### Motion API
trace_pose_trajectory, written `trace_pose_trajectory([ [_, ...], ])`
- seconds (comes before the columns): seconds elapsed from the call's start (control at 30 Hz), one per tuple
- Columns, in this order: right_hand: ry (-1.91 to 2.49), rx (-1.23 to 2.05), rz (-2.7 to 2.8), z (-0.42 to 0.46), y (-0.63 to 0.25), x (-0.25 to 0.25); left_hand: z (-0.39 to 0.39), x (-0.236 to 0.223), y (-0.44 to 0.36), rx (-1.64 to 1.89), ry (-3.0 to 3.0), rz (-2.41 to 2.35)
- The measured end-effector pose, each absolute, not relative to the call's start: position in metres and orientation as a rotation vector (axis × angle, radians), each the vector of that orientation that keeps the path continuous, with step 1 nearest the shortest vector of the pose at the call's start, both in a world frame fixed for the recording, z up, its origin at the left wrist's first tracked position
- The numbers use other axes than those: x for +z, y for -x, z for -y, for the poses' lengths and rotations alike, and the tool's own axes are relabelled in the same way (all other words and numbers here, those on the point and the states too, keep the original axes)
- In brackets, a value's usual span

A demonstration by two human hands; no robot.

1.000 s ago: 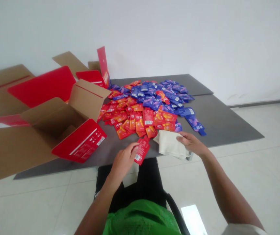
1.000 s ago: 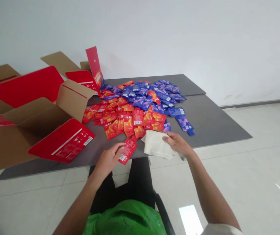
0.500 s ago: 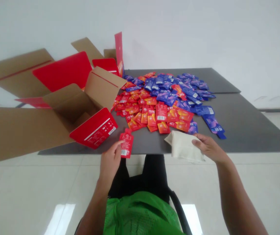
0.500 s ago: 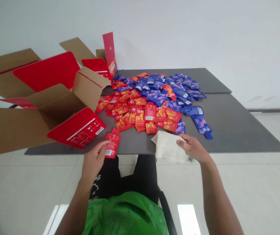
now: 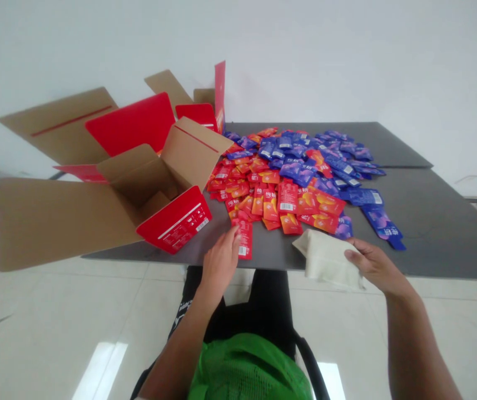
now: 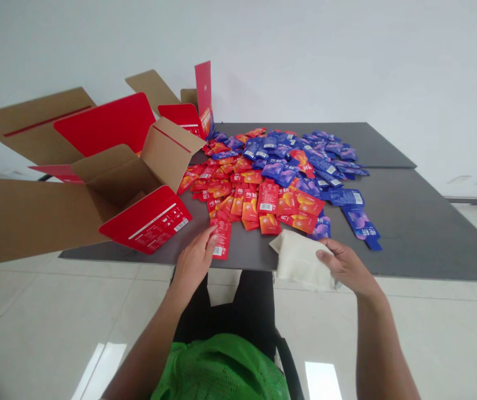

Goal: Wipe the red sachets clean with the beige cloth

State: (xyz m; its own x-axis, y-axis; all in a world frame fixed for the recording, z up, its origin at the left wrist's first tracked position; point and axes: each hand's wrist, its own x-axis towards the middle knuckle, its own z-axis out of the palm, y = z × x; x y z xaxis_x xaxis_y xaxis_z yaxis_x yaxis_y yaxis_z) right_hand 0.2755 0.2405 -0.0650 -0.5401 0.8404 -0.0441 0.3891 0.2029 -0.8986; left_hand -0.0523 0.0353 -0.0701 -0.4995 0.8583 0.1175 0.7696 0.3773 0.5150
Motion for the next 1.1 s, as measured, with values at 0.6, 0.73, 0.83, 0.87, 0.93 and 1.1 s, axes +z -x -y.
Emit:
trace_pose_trajectory([
  [0.6, 0.956, 2.063, 1.509, -0.178, -0.135, -0.038, -0.002, -0.096, 0.044, 0.882, -2.333, -2.225],
  [0.73, 0.87, 1.857, 1.652, -0.174, -0.12, -0.031, 0.007, -0.102, 0.051, 0.974, -2.342, -2.176],
  [0.83, 0.71, 1.389, 2.035, -0.163, -0.103, -0.029, 0.013, -0.107, 0.053, 1.09, -2.331, -2.111],
  [0.87, 0.578, 1.254, 2.18, -0.159, -0.096, -0.031, 0.015, -0.108, 0.053, 1.117, -2.316, -2.102],
  [0.93, 0.268, 1.066, 2.405, -0.151, -0.084, -0.04, 0.017, -0.111, 0.053, 1.139, -2.284, -2.109],
  [1.1, 0.036, 0.736, 2.639, -0.167, -0.069, -0.06, 0.018, -0.12, 0.054, 1.237, -2.281, -2.056],
])
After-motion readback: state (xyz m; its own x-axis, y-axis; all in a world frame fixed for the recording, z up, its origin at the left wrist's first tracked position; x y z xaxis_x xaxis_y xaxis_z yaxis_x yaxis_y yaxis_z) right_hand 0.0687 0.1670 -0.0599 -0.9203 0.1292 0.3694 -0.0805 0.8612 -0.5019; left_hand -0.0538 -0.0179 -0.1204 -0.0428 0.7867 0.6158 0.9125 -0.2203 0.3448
